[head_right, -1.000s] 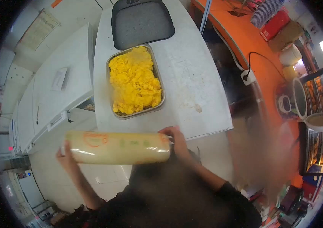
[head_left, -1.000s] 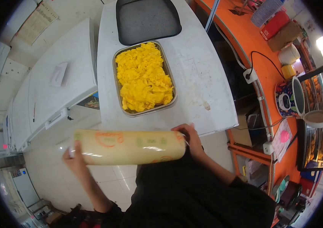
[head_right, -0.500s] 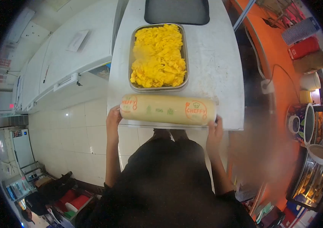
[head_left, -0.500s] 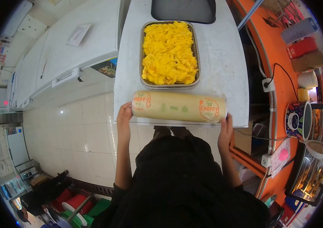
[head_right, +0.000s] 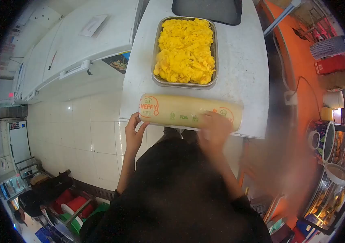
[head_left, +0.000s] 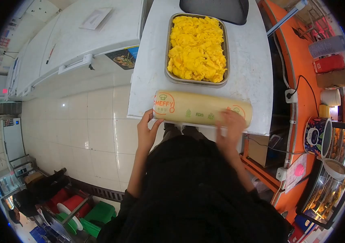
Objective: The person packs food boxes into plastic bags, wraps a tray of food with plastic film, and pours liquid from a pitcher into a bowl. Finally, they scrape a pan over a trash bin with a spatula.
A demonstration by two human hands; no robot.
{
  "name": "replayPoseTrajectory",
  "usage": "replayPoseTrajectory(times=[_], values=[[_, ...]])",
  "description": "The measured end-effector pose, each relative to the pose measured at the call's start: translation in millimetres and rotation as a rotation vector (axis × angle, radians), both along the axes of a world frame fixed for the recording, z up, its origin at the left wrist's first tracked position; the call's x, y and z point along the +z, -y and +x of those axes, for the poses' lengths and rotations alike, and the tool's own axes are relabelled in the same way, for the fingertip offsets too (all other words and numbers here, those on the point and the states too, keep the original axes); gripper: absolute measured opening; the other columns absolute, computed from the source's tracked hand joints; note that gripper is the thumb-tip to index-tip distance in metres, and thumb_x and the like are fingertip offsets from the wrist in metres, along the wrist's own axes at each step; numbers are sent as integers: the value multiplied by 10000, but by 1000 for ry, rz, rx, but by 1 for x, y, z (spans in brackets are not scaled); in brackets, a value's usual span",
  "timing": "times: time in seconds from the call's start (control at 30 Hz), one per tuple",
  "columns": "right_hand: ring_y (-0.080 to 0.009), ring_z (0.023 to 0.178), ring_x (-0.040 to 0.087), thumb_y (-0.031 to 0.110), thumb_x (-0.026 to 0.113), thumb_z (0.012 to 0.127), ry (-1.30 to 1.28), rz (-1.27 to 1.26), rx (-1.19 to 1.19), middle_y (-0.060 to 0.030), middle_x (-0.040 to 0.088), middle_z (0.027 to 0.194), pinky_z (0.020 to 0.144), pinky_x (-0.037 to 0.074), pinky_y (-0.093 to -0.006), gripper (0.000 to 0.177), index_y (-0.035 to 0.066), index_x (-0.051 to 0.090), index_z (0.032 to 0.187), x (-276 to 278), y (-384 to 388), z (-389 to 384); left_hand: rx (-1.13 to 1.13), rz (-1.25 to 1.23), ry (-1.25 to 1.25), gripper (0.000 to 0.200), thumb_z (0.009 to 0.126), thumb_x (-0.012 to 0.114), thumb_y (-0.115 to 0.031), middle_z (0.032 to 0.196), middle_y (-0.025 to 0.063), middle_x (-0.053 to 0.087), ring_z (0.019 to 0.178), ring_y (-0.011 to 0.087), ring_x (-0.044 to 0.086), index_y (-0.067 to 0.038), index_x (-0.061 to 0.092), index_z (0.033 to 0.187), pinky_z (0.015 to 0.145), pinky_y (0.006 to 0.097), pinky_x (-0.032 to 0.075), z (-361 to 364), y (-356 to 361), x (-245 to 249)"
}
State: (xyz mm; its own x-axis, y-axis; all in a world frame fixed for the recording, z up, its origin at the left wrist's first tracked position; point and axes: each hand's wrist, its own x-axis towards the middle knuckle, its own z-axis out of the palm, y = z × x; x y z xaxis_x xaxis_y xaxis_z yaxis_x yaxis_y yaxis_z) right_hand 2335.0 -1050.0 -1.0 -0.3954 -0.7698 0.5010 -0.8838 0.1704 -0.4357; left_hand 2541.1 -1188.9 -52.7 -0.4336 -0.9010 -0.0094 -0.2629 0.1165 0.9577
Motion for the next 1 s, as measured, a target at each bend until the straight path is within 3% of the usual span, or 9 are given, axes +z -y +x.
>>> replayPoseTrajectory(times=[0.03,0.1,0.23,0.4,0.6,0.73,0.8,0.9,1.0], values=[[-219,981,459,119,583,723,-61,147,169,-62,500,1048,848,301,-427,305,121,539,1024,9,23,9,3,6,-1,300,753,612,-45,929,123,597,906,180,556,10,505,1028,843,308,399,-1,1,1],[-194,960,469,155,593,717,-43,123,232,-15,518,1004,832,299,-432,238,164,584,954,10,65,34,14,11,-3,308,750,611,-37,926,123,598,905,179,558,8,504,1035,838,305,403,1,1,1],[-189,925,481,174,579,746,-66,117,352,-9,541,975,817,306,-384,215,139,600,957,7,104,35,-36,24,-14,322,749,601,-13,919,110,593,891,166,553,20,492,1049,821,292,411,2,5,3],[-173,836,474,144,543,713,7,369,602,-12,518,886,720,368,-317,179,94,561,884,10,116,25,-53,19,-9,334,748,598,-1,916,97,586,869,153,548,34,479,1058,807,278,418,3,5,2],[-194,788,481,104,558,698,-231,231,667,-34,499,819,668,392,-294,133,76,543,827,12,118,26,-45,-17,-2,327,749,594,-7,887,93,593,842,153,556,23,484,1056,785,278,424,4,5,-1],[-207,807,480,104,548,720,-219,316,742,-45,494,846,665,401,-294,130,69,530,844,17,107,16,-22,10,26,310,759,591,-32,879,85,598,813,142,554,3,494,1052,723,266,422,3,5,0],[-215,823,478,127,547,742,-18,395,775,-52,491,860,676,413,-313,128,57,526,847,16,108,13,-22,45,18,304,761,591,-43,881,80,599,806,137,553,-4,498,1049,706,262,417,6,6,-1],[-227,859,483,147,553,738,6,277,728,-61,491,913,717,435,-332,144,56,529,847,16,118,19,-39,53,28,303,760,603,-102,916,98,613,843,181,567,-34,511,1040,715,288,399,6,6,-1],[-238,848,482,149,581,723,-33,346,765,-64,478,942,734,439,-329,181,73,525,878,11,114,15,-43,51,62,309,757,607,-104,915,93,614,842,174,563,-33,512,1042,704,280,390,7,7,0]])
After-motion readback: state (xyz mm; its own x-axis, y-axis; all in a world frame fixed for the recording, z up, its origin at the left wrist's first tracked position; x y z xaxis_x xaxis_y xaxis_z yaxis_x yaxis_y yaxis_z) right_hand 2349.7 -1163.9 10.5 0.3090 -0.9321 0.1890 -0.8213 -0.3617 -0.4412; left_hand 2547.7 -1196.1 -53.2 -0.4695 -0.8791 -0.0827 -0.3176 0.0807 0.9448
